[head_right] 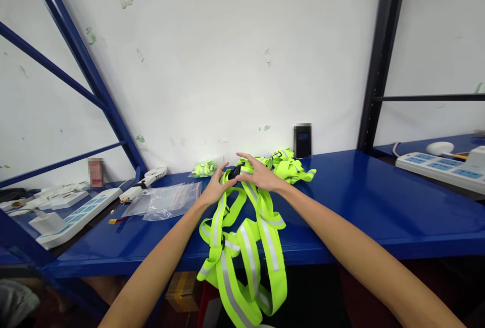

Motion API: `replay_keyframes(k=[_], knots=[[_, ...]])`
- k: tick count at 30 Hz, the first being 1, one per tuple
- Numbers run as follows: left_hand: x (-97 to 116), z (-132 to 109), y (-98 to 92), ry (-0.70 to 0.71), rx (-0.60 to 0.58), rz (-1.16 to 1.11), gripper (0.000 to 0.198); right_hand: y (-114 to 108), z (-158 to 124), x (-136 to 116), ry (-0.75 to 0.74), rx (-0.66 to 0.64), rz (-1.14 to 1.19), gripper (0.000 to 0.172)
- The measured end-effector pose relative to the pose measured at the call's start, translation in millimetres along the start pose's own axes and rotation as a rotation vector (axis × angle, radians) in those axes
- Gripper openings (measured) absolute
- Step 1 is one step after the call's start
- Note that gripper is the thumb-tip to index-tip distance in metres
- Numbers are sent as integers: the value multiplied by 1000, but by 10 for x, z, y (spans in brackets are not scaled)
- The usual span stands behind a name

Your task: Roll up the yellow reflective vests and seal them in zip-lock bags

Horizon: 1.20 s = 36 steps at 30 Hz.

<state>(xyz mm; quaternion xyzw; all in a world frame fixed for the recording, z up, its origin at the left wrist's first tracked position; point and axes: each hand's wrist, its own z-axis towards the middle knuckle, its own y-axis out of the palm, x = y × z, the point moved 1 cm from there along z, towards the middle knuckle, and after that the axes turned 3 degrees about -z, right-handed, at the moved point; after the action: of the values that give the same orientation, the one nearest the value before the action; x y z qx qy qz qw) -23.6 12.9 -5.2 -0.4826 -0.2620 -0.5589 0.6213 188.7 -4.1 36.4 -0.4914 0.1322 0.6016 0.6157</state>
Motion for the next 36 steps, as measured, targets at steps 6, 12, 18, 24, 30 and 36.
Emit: replay_keyframes(k=[6, 12, 18, 24, 30, 36], knots=[[79, -45, 2, 207, -3, 204, 66, -37, 18, 0, 20, 103, -6, 80], [142, -62, -24, 337, 137, 371, 64, -100, 59, 63, 114, 3, 106, 79], [242, -102, -35, 411, 166, 387, 66, -128, 25, 48, 329, -208, 426, 60], [250, -100, -58, 392, 193, 422, 58, -425, 65, -163, 171, -310, -142, 42], [388, -70, -19, 318, 272, 461, 36, -449, 103, -477, 108, -119, -642, 32], [779, 117, 31, 361, 407, 181, 29, 112, -645, -1294, -85, -30, -705, 52]])
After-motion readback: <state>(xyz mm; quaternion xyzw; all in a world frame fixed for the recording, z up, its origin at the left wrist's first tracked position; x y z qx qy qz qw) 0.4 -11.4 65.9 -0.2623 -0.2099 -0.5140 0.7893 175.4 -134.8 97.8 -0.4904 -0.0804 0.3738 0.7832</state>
